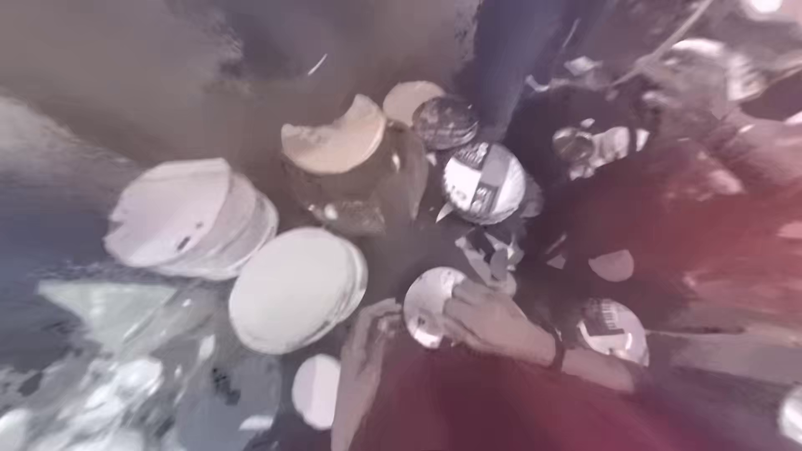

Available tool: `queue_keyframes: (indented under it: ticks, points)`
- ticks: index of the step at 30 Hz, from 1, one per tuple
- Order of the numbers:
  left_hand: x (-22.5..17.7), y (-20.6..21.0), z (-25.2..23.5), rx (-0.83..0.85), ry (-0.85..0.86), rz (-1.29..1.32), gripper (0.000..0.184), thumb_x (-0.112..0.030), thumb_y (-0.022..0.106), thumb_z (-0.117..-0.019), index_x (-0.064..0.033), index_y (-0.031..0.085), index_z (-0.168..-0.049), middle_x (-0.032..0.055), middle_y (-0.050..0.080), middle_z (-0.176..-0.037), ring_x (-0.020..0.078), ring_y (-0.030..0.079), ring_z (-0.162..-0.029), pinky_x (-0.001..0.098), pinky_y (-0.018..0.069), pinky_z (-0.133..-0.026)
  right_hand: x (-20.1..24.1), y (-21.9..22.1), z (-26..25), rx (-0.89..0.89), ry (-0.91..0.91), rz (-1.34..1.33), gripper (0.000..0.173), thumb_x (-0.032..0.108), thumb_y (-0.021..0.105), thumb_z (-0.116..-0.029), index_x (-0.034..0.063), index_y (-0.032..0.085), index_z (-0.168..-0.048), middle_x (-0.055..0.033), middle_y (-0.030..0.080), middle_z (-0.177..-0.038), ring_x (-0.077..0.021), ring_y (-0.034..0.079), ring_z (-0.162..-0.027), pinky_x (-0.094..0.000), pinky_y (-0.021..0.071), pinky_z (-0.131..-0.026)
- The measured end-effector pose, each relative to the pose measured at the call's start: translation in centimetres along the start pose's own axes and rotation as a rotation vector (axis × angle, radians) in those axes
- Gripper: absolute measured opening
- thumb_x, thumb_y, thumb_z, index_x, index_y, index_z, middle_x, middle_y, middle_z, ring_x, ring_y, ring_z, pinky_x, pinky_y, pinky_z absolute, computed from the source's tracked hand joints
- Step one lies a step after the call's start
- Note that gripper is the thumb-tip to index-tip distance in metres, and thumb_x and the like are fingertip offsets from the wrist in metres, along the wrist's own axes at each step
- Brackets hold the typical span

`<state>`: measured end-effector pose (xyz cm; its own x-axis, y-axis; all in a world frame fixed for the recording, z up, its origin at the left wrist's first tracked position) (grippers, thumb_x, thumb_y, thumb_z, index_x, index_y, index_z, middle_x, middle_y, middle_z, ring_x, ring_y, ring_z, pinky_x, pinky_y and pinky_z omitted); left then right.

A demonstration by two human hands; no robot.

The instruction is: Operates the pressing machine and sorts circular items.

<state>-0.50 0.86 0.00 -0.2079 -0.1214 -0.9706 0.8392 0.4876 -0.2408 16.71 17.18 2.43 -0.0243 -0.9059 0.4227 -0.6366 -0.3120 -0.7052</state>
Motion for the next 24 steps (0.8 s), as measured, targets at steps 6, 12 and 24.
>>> queue_keyframes:
  ticks: [6, 12, 24]
  points:
    - [2.2, -1.3, 3.0, -0.151, -0.015, -0.176, 0.035, -0.011, 0.046, -0.1020, 0.0087, 0.057, -0.129, 0.0149, 0.067, -0.120, 0.0131, 0.066, -0.103, 0.0303, 0.0571, -0.085, -5.4, 7.3, 4.5, 0.509, 0.637, 0.192, 0.084, 0.060, 0.059, -0.0930, 0.0067, 0.043, -0.155, -0.0220, 0.039, -0.160, -0.0499, 0.034, -0.147, -0.0782, 0.0215, -0.110]
    - [3.4, -1.1, 4.1, -0.200, -0.020, -0.144, 0.050, -0.020, 0.058, -0.0981, 0.0090, 0.050, -0.138, 0.0222, 0.059, -0.135, 0.0206, 0.063, -0.117, 0.0330, 0.0544, -0.093, -4.8, 6.2, 4.2, -0.075, 0.503, -0.090, 0.020, 0.009, 0.057, -0.0991, -0.0068, 0.068, -0.104, -0.0174, 0.070, -0.092, -0.0256, 0.070, -0.084, -0.0446, 0.0568, -0.078]
    - [5.2, -2.1, 5.7, -0.465, -0.083, -0.089, 0.026, -0.003, 0.051, -0.0976, 0.0058, 0.066, -0.117, 0.0059, 0.070, -0.097, 0.0003, 0.062, -0.078, 0.0183, 0.0522, -0.073, -8.2, 9.2, 0.4, 0.381, 0.238, -0.166, 0.023, 0.017, 0.059, -0.1011, 0.0003, 0.072, -0.112, -0.0171, 0.072, -0.114, -0.0330, 0.069, -0.109, -0.0556, 0.0516, -0.096]
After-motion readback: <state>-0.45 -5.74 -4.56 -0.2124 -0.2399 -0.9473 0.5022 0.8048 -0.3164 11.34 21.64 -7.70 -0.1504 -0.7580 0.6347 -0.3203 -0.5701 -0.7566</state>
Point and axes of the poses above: each hand's wrist, its own z-axis away from the middle knuckle, its own y-axis out of the palm, x = y × z, the point moved 1 cm from there along -z, towards the middle knuckle
